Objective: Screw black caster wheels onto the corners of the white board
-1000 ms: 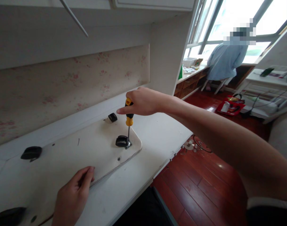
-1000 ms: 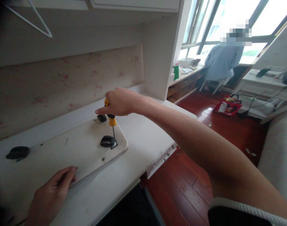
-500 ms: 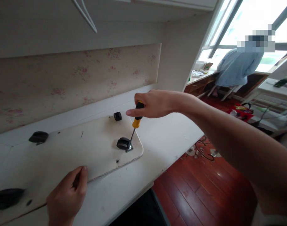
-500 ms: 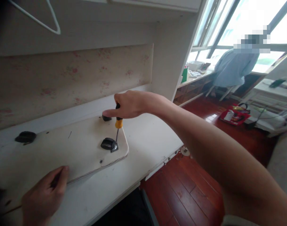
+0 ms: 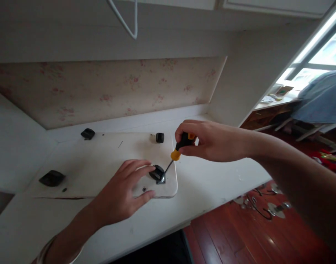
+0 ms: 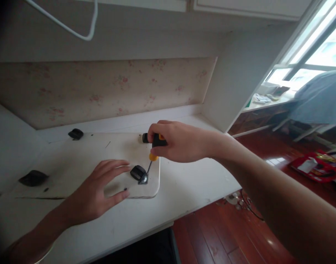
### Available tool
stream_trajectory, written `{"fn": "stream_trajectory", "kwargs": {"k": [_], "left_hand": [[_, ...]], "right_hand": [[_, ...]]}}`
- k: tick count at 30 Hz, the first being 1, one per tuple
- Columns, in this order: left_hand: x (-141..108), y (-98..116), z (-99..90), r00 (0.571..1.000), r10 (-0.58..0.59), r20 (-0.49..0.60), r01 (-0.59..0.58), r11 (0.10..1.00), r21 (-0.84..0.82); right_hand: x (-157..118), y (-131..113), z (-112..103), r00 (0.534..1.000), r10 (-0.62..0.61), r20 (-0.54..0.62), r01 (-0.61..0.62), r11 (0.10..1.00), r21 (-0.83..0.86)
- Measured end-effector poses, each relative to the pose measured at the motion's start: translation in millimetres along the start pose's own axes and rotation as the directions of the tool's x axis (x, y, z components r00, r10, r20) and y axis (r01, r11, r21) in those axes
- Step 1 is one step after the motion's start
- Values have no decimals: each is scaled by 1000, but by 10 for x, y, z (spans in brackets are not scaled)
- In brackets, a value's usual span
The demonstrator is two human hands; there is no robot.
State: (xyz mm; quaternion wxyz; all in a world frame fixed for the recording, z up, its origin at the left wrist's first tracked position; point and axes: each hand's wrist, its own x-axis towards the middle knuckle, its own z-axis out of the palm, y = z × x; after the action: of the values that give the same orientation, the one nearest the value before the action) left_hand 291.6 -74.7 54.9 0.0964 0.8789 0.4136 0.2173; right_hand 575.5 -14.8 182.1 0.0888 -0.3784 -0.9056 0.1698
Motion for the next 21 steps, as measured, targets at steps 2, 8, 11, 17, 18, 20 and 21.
{"fn": "stream_trajectory", "kwargs": {"k": [2, 8, 11, 17, 18, 20, 21], "left_hand": [[206, 24, 52, 992, 76, 97, -70, 996, -64], [462, -90, 232, 980, 80, 181, -58, 990, -127], [436, -108, 248, 986, 39, 164, -21, 993, -114], [392, -98, 279, 988, -18, 156, 26, 999, -48], [386, -101, 288, 988, -26, 155, 34, 998, -48], [368, -111, 313, 987, -46, 153, 57, 996, -64], [354, -117, 329, 986, -60, 153, 72, 994, -76]], "right_hand": [[1, -37, 14, 999, -19, -33, 19, 1000, -1], [-44, -70, 39, 1000, 2, 4, -2, 999, 40], [-13, -57, 87, 994, 84, -66, -87, 996, -35], [24, -51, 80, 998, 18, -56, -17, 999, 27], [21, -57, 65, 1000, -4, -18, 5, 997, 77], [23, -63, 50, 1000, -12, 17, 10, 994, 108], [29, -61, 52, 1000, 6, -1, -6, 997, 77]]}}
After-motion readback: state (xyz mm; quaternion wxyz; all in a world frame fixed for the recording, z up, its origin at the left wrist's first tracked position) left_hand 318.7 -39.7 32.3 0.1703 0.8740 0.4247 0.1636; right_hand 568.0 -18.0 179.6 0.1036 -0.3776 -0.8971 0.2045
